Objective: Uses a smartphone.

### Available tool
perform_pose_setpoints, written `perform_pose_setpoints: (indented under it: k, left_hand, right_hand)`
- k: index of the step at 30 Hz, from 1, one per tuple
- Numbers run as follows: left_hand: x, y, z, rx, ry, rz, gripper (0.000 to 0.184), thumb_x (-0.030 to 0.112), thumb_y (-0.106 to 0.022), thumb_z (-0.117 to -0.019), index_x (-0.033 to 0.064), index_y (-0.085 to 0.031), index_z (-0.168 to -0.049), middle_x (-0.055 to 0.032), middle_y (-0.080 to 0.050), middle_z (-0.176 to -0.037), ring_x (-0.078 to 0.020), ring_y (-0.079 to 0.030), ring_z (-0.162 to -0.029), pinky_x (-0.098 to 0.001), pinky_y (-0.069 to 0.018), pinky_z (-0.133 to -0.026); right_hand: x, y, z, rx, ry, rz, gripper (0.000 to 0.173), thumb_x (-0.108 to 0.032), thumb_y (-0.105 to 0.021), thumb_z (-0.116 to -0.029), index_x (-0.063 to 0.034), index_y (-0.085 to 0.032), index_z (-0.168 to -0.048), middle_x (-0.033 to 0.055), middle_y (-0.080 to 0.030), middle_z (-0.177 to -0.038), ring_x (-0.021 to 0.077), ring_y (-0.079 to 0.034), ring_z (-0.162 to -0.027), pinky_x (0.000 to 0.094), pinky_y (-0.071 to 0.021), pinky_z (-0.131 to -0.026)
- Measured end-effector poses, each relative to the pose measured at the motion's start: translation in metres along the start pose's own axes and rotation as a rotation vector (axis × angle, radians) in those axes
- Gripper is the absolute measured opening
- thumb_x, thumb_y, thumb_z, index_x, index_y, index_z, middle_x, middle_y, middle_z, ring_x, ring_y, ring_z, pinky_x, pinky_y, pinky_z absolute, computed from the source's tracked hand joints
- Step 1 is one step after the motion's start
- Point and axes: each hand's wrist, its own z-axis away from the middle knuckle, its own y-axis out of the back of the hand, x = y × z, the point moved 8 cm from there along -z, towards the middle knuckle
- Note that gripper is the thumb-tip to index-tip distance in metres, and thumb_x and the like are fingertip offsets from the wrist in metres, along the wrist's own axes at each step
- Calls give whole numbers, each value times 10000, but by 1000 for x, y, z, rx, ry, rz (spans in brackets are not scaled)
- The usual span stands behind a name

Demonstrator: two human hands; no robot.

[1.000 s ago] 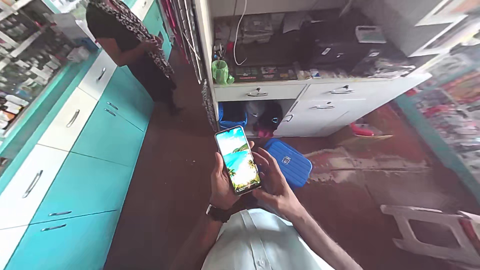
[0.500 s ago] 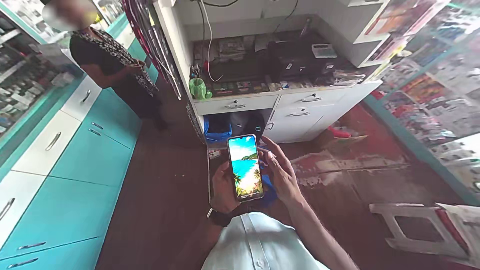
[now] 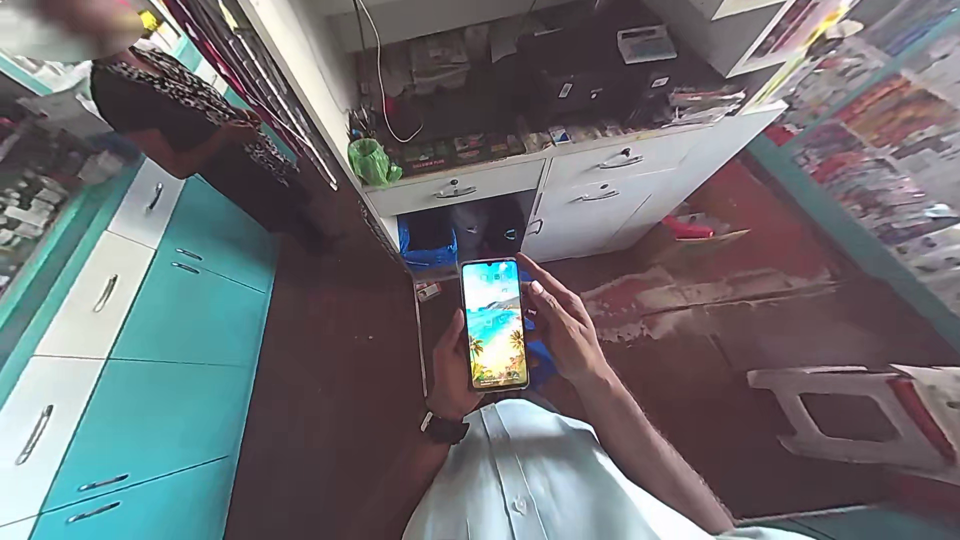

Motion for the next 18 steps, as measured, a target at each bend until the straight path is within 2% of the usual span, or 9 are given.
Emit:
perform_pose_setpoints:
  k: [4,8,10,14,16,18]
  left_hand:
    - [1,5,4,14,-19,0,533,460,-305,-1083,84,-626,-1284,-170,-730,-1149,-292,-731,-1044,-489,-617,-875]
    - [6,8,11,13,-39,4,528,467,-325,-1080,88,-629,-1287,-172,-728,-1160,-299,-729,-1051,-490,-616,-876]
    - [9,10,14,14,-66,24,497,441,-353,-1073,85,-626,-1285,-171,-726,-1158,-293,-726,-1060,-485,-614,-884]
    - [15,13,23,101,-111,24,498,408,-284,-1080,86,-612,-1272,-151,-733,-1133,-268,-730,-1043,-464,-617,-873]
    - [18,17,28,165,-129,4,516,413,-244,-1085,85,-587,-1287,-144,-731,-1128,-256,-730,-1035,-453,-621,-863]
    - [20,20,32,186,-140,17,527,433,-253,-1077,84,-579,-1300,-153,-727,-1133,-264,-728,-1035,-460,-621,-856]
  right_hand:
    - [4,-3,-1,-24,-12,-8,462,-239,-365,-1111,-110,-455,-1545,117,-695,-1186,182,-698,-992,342,-611,-845]
    - [11,-11,-1,-45,-49,-22,462,-262,-369,-1113,-153,-457,-1553,111,-698,-1162,173,-702,-943,318,-618,-758]
    - [14,-16,2,-79,-33,-48,477,-242,-377,-1108,-138,-409,-1573,117,-686,-1208,185,-699,-998,340,-616,-822]
    - [21,-26,15,-115,-30,-68,537,-176,-449,-1068,-117,-342,-1590,118,-640,-1338,212,-681,-1102,368,-598,-908]
    - [22,-36,25,-177,-31,-58,689,-125,-545,-993,-110,-252,-1616,120,-562,-1444,228,-651,-1176,383,-586,-957]
    - [25,-46,36,-264,-26,-50,865,-82,-642,-921,-69,-144,-1628,156,-512,-1478,257,-635,-1216,405,-578,-999]
